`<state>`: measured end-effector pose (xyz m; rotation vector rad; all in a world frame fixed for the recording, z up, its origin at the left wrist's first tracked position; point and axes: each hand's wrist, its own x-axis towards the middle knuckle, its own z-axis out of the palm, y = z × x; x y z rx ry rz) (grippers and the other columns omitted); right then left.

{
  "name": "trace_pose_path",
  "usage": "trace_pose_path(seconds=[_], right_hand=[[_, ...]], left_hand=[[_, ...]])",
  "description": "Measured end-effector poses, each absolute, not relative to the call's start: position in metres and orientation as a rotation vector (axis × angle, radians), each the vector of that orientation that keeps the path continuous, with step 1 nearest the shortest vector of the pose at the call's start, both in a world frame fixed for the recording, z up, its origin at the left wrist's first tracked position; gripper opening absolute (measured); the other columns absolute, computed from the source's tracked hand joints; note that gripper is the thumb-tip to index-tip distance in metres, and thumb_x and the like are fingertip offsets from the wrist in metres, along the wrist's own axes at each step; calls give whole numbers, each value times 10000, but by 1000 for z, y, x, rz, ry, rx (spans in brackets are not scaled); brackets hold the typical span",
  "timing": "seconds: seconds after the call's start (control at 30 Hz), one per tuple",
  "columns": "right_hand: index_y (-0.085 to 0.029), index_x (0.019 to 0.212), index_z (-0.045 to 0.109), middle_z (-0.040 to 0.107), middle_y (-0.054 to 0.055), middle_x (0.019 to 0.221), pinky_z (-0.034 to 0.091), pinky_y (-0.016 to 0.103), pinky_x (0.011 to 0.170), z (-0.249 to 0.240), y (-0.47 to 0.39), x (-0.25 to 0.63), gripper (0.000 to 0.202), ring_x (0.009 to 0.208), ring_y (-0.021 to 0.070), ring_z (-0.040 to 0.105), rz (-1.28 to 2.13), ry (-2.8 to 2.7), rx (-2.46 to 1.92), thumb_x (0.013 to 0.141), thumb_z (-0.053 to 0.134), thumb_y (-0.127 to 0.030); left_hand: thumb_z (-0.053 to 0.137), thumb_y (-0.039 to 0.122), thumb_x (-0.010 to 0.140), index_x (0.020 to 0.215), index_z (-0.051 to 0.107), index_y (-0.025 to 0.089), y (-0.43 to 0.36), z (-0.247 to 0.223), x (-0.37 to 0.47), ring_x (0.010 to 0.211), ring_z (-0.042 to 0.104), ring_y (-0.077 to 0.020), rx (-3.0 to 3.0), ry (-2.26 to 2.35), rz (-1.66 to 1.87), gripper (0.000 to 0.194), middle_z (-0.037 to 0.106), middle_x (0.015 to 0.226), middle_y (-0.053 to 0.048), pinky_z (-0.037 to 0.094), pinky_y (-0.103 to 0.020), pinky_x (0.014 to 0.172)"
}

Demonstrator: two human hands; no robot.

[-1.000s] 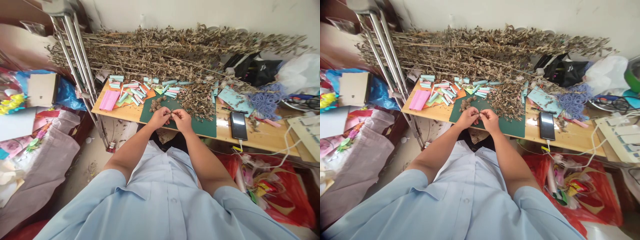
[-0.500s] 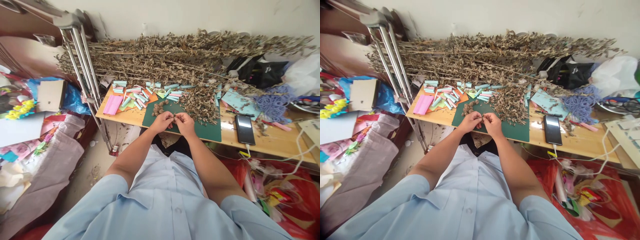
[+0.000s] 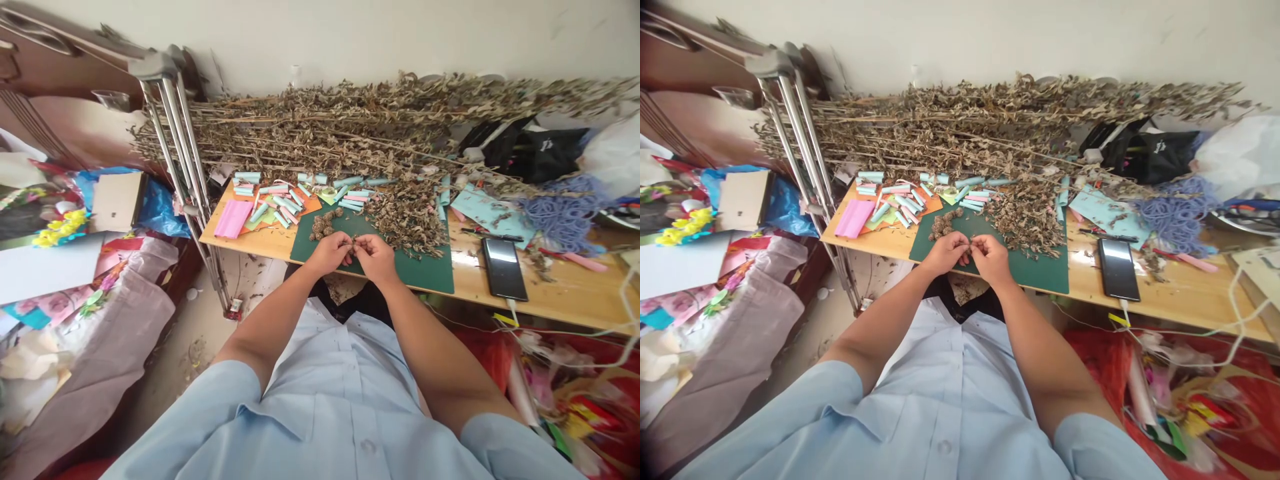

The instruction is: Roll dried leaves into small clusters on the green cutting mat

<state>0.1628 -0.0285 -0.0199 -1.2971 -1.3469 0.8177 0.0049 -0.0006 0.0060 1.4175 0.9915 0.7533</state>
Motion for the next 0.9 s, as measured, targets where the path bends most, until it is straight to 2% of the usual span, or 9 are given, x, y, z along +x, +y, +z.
trace_pose_path(seconds=[0.33, 0.57, 0.9], right_hand=[[-214, 930, 648, 708, 30, 810, 612, 349, 669, -17, -23, 165, 251, 653, 177, 684, 925, -1104, -1295, 787, 721, -407], [-221, 1052, 672, 734, 54, 926, 600, 363, 784, -24, -25, 160, 260, 786, 191, 701, 791, -1342, -1293, 869, 662, -405], [-210, 1020, 677, 747, 56, 886, 600, 350, 748, -20, -28, 158, 229, 740, 188, 705, 722, -1401, -1308, 853, 651, -364]], left_hand=[[506, 168, 931, 912, 529, 172, 4, -2, 4, 498, 625, -99, 1429, 995, 764, 31, 617, 580, 35, 482, -180, 516], [508, 202, 941, 925, 526, 177, 3, -1, 3, 510, 627, -96, 1408, 991, 800, 35, 620, 591, 38, 486, -181, 529], [522, 198, 912, 896, 542, 178, 1, 8, 4, 495, 616, -105, 1417, 1023, 798, 32, 602, 567, 44, 496, -193, 513]])
